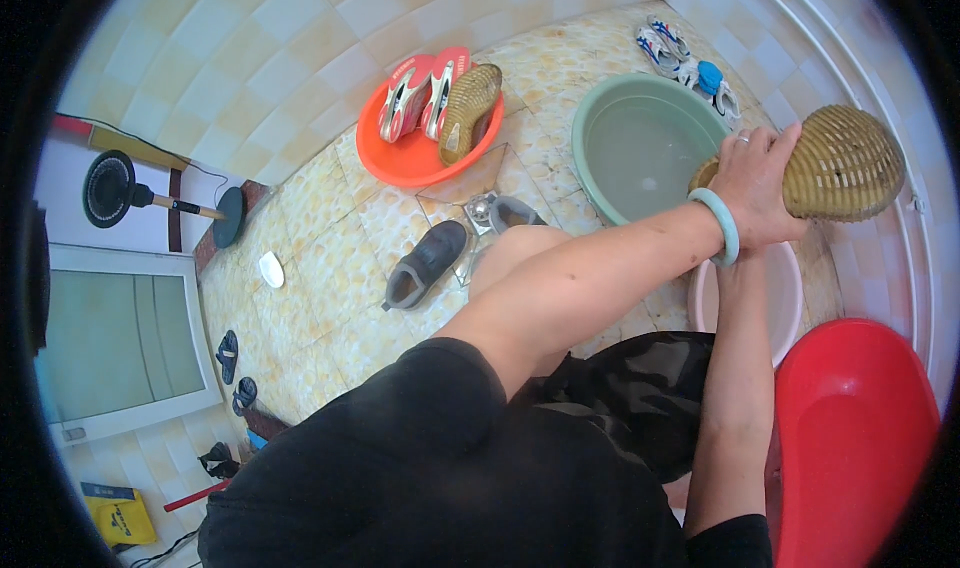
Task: The person brushes the soles and sides of several shoes using a brush and water in basins, then places the cleaned shoes into a red tray.
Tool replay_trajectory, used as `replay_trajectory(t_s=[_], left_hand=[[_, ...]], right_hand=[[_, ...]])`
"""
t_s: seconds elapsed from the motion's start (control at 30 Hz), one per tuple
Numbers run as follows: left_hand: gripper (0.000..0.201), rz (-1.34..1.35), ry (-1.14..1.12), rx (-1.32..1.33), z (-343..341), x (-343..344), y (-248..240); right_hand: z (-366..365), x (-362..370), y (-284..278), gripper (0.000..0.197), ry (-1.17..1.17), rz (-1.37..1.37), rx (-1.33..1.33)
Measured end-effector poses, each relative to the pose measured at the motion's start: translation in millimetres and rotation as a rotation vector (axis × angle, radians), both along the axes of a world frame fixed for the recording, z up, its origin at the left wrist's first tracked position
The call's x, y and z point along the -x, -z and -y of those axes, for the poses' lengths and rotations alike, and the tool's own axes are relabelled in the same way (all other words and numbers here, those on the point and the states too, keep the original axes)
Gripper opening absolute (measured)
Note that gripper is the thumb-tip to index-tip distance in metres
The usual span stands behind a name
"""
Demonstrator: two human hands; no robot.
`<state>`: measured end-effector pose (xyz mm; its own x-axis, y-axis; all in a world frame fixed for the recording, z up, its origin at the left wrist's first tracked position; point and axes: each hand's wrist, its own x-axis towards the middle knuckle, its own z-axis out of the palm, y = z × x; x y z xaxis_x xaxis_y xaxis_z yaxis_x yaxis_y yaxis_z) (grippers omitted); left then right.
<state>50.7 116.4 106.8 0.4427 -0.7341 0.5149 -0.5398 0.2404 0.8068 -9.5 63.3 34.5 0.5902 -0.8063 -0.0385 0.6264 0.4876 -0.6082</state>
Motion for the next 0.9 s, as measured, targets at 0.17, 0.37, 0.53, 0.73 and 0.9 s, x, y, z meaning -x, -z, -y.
replay_trajectory(t_s=[0.17,0.37,0.53,0.73,0.9], left_hand=[[0.095,0.05,0.0,-0.047,-9,-8,-8],[0.097,0.066,0.001,-0.046,-13,-10,-6],[0.098,0.074,-0.01,-0.057,-12,-12,-4],[0.098,0.094,-0.033,-0.032,-9,-8,-2],[0.098,0.105,-0.014,-0.039,-12,-10,-4]], right_hand=[[8,4,14,0.05,-0.173,0.268,-0.04],[3,0,6,0.049,-0.13,0.134,-0.015],[2,-1,5,0.049,-0.118,0.085,-0.006],[6,0,1,0.048,-0.092,0.036,0.005],[7,-1,-1,0.048,-0.072,-0.001,0.011]])
